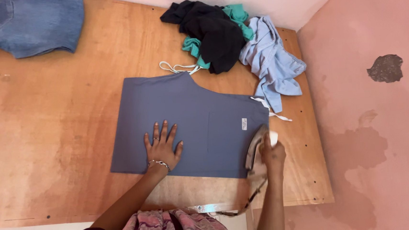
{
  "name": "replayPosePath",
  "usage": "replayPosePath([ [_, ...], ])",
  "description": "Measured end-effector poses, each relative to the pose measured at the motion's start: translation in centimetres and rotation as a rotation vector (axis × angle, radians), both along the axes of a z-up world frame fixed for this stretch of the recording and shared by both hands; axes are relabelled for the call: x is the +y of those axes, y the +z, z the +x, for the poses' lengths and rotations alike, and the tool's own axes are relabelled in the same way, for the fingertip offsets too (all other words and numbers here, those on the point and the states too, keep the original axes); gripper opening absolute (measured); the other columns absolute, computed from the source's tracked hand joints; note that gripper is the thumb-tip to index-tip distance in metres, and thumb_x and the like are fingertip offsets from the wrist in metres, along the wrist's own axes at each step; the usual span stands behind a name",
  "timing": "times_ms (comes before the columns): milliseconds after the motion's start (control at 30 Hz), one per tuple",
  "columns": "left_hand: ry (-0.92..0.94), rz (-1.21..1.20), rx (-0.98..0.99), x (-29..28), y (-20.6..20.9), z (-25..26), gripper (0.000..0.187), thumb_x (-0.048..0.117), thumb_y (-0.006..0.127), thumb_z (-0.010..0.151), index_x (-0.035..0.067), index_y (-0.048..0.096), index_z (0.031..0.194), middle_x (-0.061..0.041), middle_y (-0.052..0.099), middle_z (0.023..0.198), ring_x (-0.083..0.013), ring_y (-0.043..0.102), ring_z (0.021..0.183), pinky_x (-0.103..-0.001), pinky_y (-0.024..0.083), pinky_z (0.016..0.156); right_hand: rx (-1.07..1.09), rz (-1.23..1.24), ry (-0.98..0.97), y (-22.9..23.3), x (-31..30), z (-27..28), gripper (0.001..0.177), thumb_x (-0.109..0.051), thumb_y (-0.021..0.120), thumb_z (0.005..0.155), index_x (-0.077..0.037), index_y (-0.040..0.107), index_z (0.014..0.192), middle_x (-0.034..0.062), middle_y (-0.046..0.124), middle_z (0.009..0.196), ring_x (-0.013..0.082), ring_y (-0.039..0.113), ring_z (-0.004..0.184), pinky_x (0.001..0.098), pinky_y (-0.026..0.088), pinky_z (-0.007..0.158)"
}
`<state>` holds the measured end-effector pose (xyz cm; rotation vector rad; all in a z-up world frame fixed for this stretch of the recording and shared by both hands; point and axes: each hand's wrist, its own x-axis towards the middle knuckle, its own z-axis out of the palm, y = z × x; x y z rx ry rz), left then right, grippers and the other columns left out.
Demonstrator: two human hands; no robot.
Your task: The person irons a gray t-shirt laid flat on a wooden table, then folds it and sets it aside. Next, they unfold a black polo shirt, lay it flat, and iron it. The person uses a handheld electric iron throughout.
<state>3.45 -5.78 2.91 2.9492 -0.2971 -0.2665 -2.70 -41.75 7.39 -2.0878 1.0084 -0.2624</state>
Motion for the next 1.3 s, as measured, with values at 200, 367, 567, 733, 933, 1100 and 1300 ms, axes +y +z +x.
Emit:
replayPosePath([
  [200,-0.002,-0.014,0.0,0.0,-0.1,0.0,0.068,0.055,0.035,0.097,0.031,0.022,0.16,-0.004,0.011,0.17,-0.0309,0.002,0.156,-0.063,0.005,0.119,-0.149,0.134,-0.013,0.1,-2.6,4.2,0.058,-0.047,0.06,0.102,0.004,0.062,0.073,0.01,0.059,0.057,0.0166,0.054,0.043,0.0345,0.042,0.041],
  [367,0.003,-0.043,-0.049,0.1,-0.6,-0.2,0.068,0.055,0.037,0.097,0.031,0.027,0.159,-0.005,0.016,0.169,-0.0312,0.006,0.156,-0.063,0.006,0.119,-0.234,0.271,0.134,1.5,0.1,0.7,0.045,-0.043,0.057,0.1,-0.004,0.061,0.078,0.0034,0.052,0.054,0.0107,0.045,0.041,0.0301,0.034,0.038],
  [567,0.022,-0.075,-0.053,0.0,-0.5,0.0,0.067,0.055,0.039,0.096,0.031,0.03,0.157,-0.005,0.019,0.168,-0.0308,0.009,0.155,-0.064,0.008,0.119,-0.046,0.333,0.127,4.2,4.7,-2.8,0.05,-0.047,0.063,0.098,-0.003,0.059,0.075,0.0025,0.052,0.054,0.0109,0.045,0.041,0.0298,0.034,0.039],
  [733,0.027,-0.08,-0.064,-0.1,-0.4,0.0,0.067,0.055,0.041,0.094,0.031,0.033,0.157,-0.006,0.021,0.167,-0.0315,0.01,0.155,-0.065,0.008,0.119,-0.091,0.336,0.2,4.3,2.4,0.7,0.047,-0.046,0.062,0.098,-0.005,0.06,0.076,0.0006,0.05,0.055,0.0088,0.043,0.042,0.0286,0.032,0.04],
  [933,0.03,-0.092,-0.067,-0.1,-0.5,0.1,0.067,0.055,0.041,0.095,0.03,0.034,0.156,-0.006,0.021,0.167,-0.0315,0.01,0.155,-0.065,0.007,0.118,-0.136,0.335,0.259,2.7,-0.1,6.5,0.049,-0.048,0.063,0.098,-0.005,0.06,0.074,0.0019,0.051,0.054,0.0106,0.044,0.041,0.0299,0.032,0.039],
  [1100,0.027,-0.124,-0.096,0.0,-0.5,-0.1,0.066,0.054,0.04,0.096,0.029,0.034,0.157,-0.007,0.021,0.167,-0.0308,0.011,0.155,-0.064,0.006,0.119,-0.084,0.319,0.292,2.9,1.7,5.0,0.057,-0.051,0.063,0.1,-0.003,0.056,0.071,0.002,0.051,0.054,0.0098,0.046,0.042,0.0291,0.033,0.039],
  [1300,0.039,-0.111,-0.047,-0.1,0.0,-0.1,0.066,0.053,0.04,0.096,0.029,0.034,0.157,-0.006,0.02,0.168,-0.03,0.01,0.156,-0.064,0.005,0.119,-0.046,0.451,0.366,3.3,6.3,-0.3,0.04,-0.043,0.064,0.096,-0.007,0.062,0.079,-0.0008,0.052,0.058,0.0074,0.043,0.043,0.0273,0.03,0.039],
])
